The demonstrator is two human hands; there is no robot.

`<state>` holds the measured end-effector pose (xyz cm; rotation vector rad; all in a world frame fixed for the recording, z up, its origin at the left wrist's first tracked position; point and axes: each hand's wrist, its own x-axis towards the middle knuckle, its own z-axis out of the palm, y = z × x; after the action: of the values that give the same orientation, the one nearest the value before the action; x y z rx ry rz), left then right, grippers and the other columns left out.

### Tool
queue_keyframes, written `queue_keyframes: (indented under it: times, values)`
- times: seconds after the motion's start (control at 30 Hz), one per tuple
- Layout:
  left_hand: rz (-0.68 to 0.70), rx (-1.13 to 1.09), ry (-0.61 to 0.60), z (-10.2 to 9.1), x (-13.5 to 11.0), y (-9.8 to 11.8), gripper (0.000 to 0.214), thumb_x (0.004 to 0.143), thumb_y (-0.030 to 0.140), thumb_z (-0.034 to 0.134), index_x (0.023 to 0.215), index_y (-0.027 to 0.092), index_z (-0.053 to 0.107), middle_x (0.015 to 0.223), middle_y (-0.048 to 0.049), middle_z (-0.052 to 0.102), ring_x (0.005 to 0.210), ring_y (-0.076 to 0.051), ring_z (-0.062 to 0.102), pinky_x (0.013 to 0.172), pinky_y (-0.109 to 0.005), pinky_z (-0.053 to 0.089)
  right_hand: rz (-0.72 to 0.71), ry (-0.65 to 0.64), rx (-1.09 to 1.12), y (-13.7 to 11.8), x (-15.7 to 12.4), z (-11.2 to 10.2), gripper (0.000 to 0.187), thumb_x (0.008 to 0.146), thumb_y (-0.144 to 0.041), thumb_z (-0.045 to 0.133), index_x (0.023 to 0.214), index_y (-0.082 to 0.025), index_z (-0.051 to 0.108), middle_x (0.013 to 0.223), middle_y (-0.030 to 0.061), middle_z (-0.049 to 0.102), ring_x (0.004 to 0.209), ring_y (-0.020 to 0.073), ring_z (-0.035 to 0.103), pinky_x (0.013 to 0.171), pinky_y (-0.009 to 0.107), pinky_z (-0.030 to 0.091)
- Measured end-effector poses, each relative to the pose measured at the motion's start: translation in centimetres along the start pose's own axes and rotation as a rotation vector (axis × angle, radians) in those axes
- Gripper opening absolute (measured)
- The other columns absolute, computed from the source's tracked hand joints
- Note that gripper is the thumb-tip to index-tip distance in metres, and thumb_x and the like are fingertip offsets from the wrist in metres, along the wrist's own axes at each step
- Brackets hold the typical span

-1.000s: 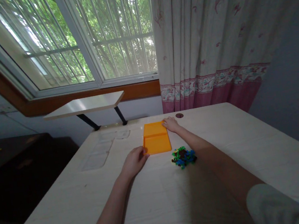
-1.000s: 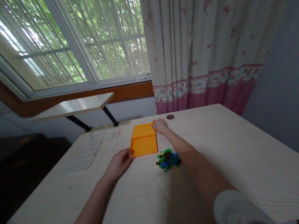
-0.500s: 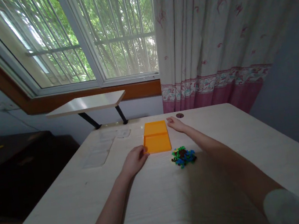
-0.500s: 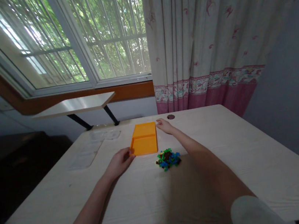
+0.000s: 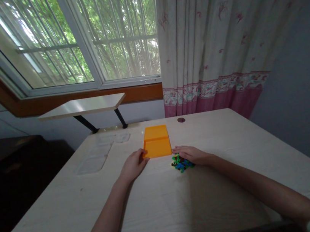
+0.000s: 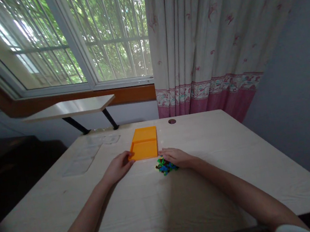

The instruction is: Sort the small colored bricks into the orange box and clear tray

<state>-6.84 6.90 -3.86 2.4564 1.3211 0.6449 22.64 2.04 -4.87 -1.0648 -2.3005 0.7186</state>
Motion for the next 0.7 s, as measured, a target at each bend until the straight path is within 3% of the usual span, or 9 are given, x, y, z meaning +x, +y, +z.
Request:
queue_keyframes:
  times: [0.23, 0.7]
  values:
    - [0.02, 0.009, 0.008, 0.1, 0.0, -0.3, 0.023, 0.077, 0.034, 0.047, 0.095, 0.019, 0.052, 0.089, -0.0061, 0.061, 0.083, -0.021, 0.056, 0.073, -0.031, 0.042, -0.019, -0.009, -0.018, -1.4, -0.8, 0.5, 0.05, 0.092, -0.043, 0.023, 0.122, -0.013, 0.05, 0.125, 0.0106, 0.05, 0.119, 0.019, 0.042, 0.102, 0.038, 0.03]
    - [0.014, 0.016, -0.007, -0.1, -0.1, 0.3, 0.026, 0.078, 0.034, 0.046, 0.099, 0.019, 0.051, 0.092, -0.0074, 0.06, 0.084, -0.021, 0.056, 0.075, -0.032, 0.042, -0.084, -0.012, 0.014, -3.0, -2.5, 1.2, 0.042, 0.093, -0.036, 0.025, 0.125, -0.018, 0.046, 0.124, 0.0083, 0.051, 0.118, 0.0172, 0.043, 0.101, 0.039, 0.033]
